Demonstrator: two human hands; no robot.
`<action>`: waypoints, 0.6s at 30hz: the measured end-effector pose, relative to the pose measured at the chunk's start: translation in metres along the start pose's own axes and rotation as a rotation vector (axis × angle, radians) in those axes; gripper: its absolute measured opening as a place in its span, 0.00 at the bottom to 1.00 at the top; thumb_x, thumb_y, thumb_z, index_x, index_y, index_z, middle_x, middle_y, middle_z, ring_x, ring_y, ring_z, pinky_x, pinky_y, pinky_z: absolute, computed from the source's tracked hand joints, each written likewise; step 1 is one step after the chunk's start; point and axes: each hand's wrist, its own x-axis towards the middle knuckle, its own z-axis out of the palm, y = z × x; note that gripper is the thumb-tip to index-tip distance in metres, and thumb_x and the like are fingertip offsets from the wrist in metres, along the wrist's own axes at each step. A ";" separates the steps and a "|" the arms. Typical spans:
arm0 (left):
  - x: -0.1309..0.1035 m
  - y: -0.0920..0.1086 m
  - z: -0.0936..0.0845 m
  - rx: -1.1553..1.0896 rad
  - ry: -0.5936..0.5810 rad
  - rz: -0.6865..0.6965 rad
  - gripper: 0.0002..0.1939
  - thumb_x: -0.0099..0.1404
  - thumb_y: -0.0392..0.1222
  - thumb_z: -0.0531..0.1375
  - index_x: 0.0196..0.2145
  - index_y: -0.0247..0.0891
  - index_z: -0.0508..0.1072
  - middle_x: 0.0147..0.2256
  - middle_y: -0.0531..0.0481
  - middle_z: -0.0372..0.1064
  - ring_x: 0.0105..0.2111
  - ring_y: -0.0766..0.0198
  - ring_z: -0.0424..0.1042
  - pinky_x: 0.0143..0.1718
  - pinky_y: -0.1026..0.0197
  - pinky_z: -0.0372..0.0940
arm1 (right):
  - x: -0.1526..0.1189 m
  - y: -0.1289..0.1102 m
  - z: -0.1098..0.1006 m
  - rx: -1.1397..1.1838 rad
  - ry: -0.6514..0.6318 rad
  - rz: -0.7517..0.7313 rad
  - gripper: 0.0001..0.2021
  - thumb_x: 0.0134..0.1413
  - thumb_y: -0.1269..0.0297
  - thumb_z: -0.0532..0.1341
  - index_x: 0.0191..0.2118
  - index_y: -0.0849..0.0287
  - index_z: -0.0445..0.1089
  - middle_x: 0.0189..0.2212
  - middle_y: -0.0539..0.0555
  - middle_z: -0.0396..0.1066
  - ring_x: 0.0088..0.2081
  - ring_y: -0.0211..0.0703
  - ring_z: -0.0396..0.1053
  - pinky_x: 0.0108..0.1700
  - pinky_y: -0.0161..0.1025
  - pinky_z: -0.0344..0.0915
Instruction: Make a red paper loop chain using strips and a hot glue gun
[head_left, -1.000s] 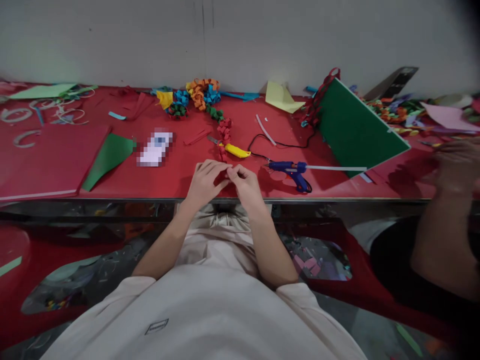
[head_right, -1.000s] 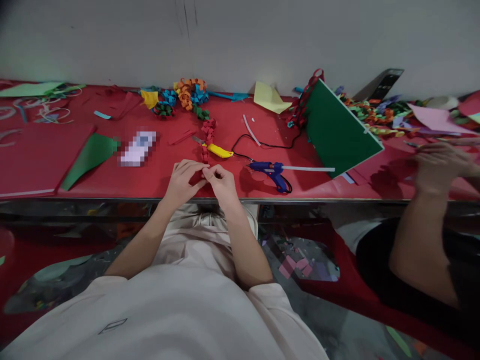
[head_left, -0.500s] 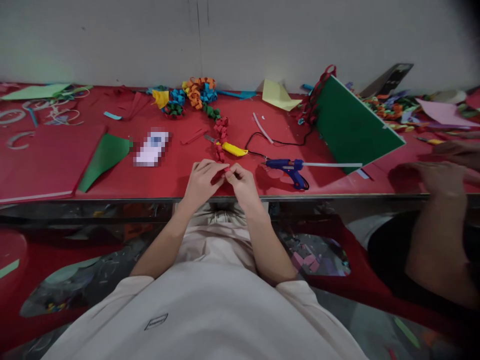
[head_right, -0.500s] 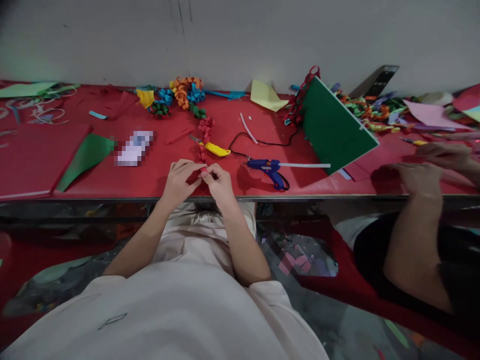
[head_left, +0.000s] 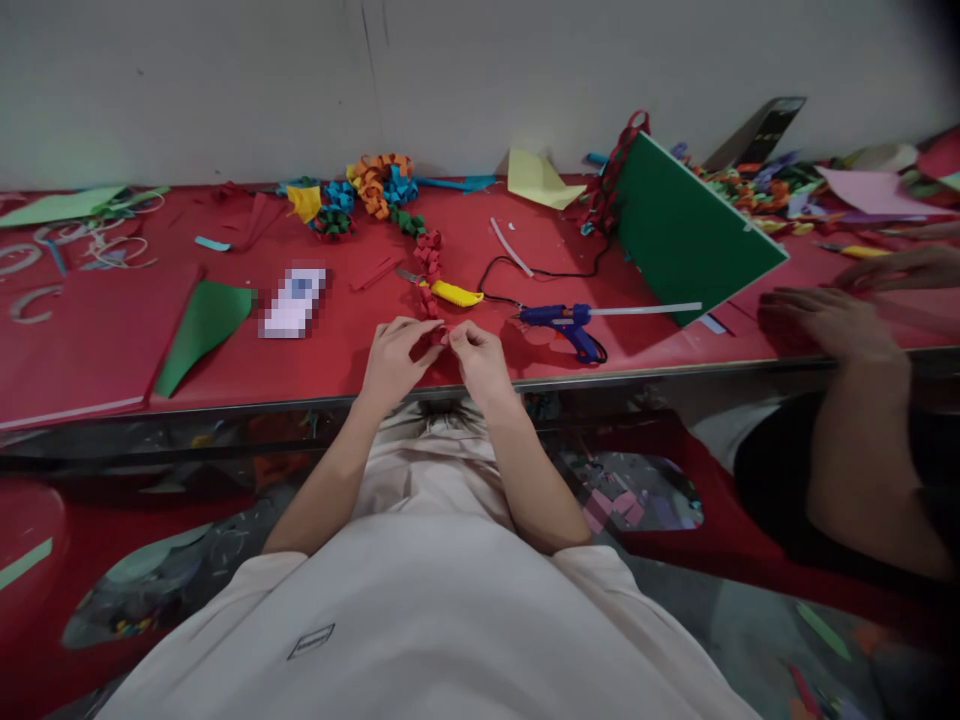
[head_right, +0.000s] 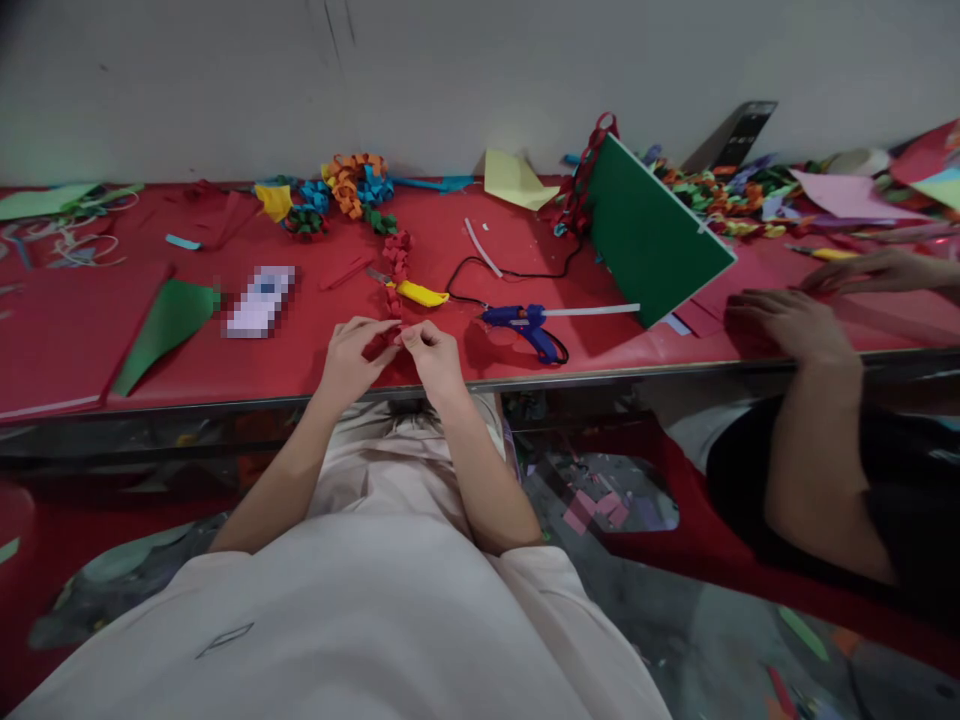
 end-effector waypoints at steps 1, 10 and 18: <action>0.000 -0.001 0.000 -0.001 0.005 0.000 0.15 0.69 0.46 0.64 0.52 0.44 0.77 0.45 0.46 0.79 0.46 0.55 0.74 0.49 0.52 0.62 | 0.001 0.002 0.000 0.010 0.008 0.007 0.26 0.45 0.35 0.68 0.26 0.56 0.71 0.28 0.49 0.68 0.35 0.40 0.65 0.44 0.38 0.63; -0.001 -0.005 0.000 0.023 0.064 0.141 0.16 0.68 0.50 0.64 0.51 0.44 0.78 0.43 0.45 0.81 0.46 0.53 0.74 0.47 0.50 0.62 | 0.000 -0.007 0.001 -0.007 -0.022 0.029 0.28 0.41 0.33 0.69 0.24 0.57 0.69 0.25 0.48 0.68 0.32 0.39 0.64 0.42 0.38 0.63; 0.001 -0.001 -0.003 0.006 0.088 0.085 0.14 0.72 0.50 0.60 0.49 0.43 0.78 0.43 0.46 0.81 0.44 0.53 0.75 0.45 0.50 0.63 | 0.002 -0.008 0.001 0.008 -0.057 0.070 0.25 0.39 0.38 0.72 0.28 0.57 0.71 0.26 0.46 0.68 0.32 0.38 0.62 0.41 0.37 0.62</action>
